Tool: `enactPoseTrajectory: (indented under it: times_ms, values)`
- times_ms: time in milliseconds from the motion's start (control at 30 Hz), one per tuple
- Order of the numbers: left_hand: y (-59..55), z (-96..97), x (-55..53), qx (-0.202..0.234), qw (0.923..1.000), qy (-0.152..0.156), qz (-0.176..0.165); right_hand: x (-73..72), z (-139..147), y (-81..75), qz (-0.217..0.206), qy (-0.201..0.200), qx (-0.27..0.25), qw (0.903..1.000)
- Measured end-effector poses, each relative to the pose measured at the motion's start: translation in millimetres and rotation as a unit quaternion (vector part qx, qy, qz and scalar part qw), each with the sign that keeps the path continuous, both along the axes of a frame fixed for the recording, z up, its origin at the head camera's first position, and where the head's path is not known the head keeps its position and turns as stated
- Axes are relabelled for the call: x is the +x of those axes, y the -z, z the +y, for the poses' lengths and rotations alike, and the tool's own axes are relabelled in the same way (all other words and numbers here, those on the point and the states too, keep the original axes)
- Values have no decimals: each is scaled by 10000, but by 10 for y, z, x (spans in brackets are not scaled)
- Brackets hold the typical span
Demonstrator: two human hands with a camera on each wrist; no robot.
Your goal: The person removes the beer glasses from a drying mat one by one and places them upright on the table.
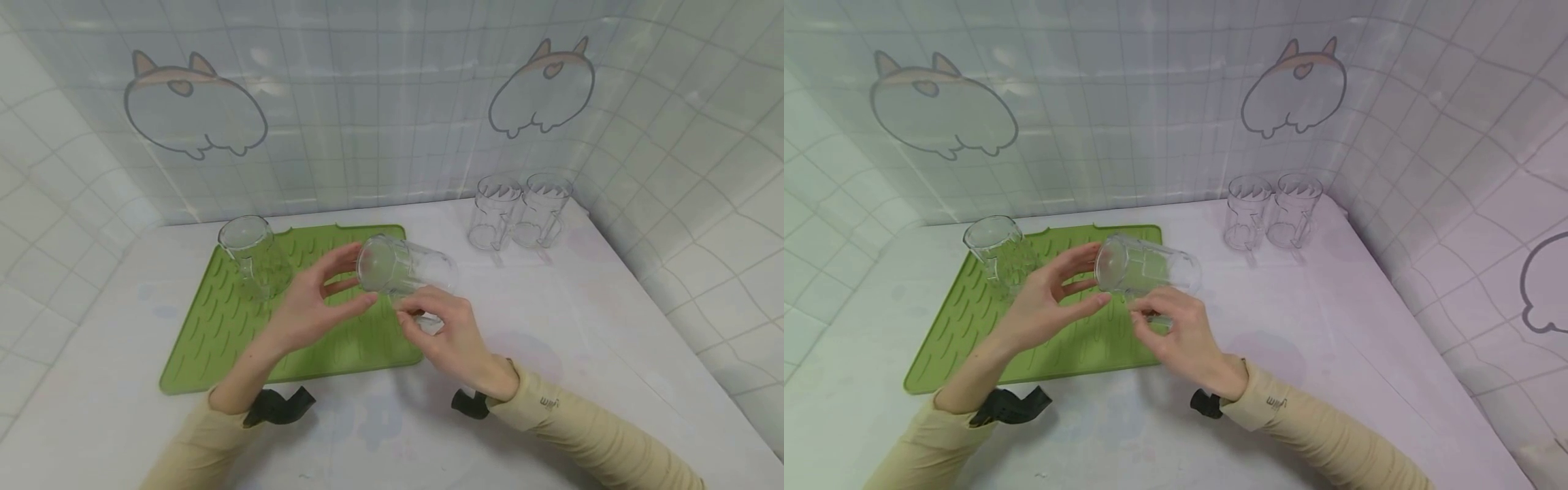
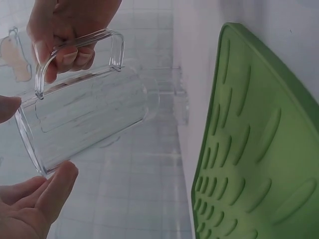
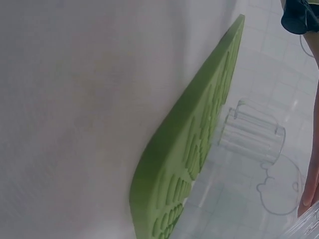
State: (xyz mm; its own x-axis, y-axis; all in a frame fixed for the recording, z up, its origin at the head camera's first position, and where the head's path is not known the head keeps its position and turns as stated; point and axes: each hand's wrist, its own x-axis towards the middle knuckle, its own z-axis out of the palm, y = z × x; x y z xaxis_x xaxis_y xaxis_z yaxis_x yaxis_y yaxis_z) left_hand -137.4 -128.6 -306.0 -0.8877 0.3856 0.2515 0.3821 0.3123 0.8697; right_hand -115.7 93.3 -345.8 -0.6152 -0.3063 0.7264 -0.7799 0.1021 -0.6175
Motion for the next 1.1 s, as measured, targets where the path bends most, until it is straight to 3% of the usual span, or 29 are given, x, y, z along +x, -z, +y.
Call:
enactPoseTrajectory:
  times_ms: [667, 1100]
  values:
    - [54, 5, -1, -336, 9990, -224, -181, -12, -55, 72, 559, -29, 460, 9974]
    - [42, 34, 22, -720, 9956, -584, -150, -8, -71, 93, 750, 108, 886, 9932]
